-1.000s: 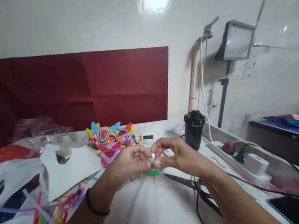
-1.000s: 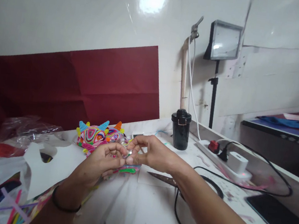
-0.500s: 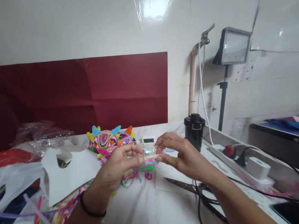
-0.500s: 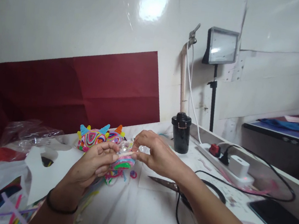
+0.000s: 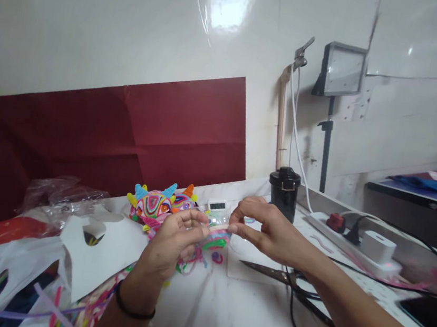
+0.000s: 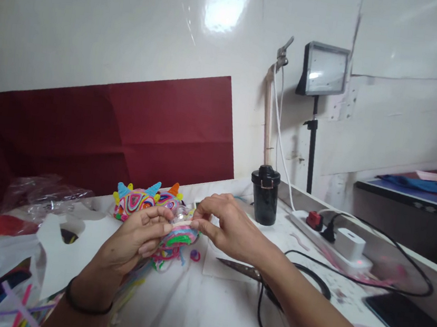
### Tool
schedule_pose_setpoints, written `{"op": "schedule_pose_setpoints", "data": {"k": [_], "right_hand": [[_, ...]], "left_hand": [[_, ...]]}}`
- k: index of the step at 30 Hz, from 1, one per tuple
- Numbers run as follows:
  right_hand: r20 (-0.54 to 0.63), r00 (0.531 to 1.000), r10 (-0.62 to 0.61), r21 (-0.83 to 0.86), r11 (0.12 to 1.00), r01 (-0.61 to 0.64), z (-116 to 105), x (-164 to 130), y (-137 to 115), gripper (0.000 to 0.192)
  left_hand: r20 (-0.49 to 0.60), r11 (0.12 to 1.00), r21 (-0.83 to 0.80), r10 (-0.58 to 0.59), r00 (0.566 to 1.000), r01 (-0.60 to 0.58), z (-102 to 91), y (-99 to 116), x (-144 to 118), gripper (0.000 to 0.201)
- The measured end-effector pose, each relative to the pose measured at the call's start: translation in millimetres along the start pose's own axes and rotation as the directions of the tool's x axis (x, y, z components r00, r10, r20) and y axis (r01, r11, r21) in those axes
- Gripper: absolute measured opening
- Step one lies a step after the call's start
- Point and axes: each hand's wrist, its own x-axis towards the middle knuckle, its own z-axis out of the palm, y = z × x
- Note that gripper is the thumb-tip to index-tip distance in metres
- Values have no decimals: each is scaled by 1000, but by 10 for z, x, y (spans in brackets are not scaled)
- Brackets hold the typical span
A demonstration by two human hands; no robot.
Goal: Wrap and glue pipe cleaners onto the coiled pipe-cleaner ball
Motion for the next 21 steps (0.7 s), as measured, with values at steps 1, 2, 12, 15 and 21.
{"op": "schedule_pose_setpoints", "data": {"k": [1, 2, 12, 15, 21], "right_hand": [[-5, 1000, 19, 7, 1000, -19, 9, 1, 0, 22], [-9, 999, 42, 23, 999, -41, 18, 2, 1, 21], [85, 956, 280, 330, 898, -293, 57, 21, 49, 27], [101, 944, 316, 407, 852, -329, 51, 26, 36, 28], [148, 894, 423, 566, 705, -427, 88, 36, 67, 27]], "left_hand": [[-1, 1000, -4, -1, 1000, 1, 5, 3, -1, 31], [-3, 1000, -7, -6, 1000, 6, 11, 6, -1, 31], [14, 998, -53, -30, 999, 30, 24, -16, 9, 31], [8, 998, -65, -23, 1000, 24, 29, -28, 3, 32], [13, 997, -83, -2, 1000, 3, 32, -37, -9, 33]]}}
